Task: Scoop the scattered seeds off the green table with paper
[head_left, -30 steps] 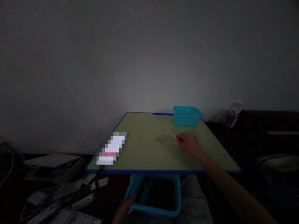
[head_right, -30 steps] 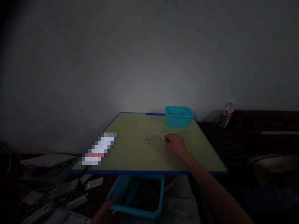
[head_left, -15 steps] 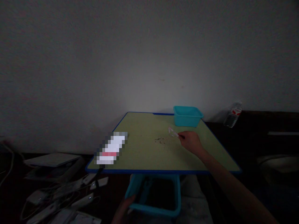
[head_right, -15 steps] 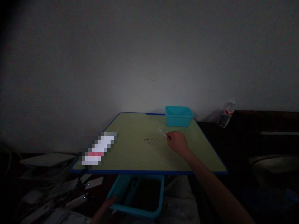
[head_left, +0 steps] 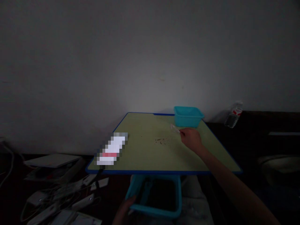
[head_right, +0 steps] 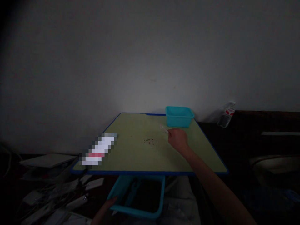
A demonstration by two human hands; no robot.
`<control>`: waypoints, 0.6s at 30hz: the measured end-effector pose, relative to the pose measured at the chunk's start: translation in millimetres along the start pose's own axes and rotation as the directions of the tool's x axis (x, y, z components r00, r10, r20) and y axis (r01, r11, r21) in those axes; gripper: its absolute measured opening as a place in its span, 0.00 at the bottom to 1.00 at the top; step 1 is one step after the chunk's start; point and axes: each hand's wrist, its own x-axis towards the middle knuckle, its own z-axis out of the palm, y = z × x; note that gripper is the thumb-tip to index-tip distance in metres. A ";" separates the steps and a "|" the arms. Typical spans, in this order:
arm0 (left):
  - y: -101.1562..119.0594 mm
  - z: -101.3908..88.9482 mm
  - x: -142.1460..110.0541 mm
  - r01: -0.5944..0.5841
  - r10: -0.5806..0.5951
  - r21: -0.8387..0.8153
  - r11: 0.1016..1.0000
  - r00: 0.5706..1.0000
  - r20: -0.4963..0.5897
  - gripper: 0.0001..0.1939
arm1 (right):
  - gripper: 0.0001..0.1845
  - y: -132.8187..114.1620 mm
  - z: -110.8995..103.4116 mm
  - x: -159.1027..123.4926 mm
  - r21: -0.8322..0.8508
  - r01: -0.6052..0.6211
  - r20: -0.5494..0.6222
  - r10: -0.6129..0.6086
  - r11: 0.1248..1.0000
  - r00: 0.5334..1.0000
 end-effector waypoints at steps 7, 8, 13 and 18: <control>1.6 -1.2 -9.4 -0.058 0.058 -0.012 0.998 0.998 0.037 0.16 | 0.15 7.6 2.2 1.9 0.113 0.035 0.098 -0.046 0.993 0.994; 1.0 -2.3 -11.3 -0.063 0.063 -0.021 0.998 0.997 0.035 0.15 | 0.15 9.1 3.1 3.0 0.118 0.027 0.109 -0.040 0.993 0.993; -1.0 -7.8 -7.5 -0.049 0.049 0.013 0.999 0.999 0.007 0.11 | 0.16 16.2 7.4 12.3 0.146 0.015 0.157 -0.038 0.989 0.987; -1.0 -10.4 11.2 -0.074 0.073 0.041 0.996 0.997 0.030 0.05 | 0.16 20.1 7.8 24.1 0.136 0.016 0.208 -0.044 0.991 0.977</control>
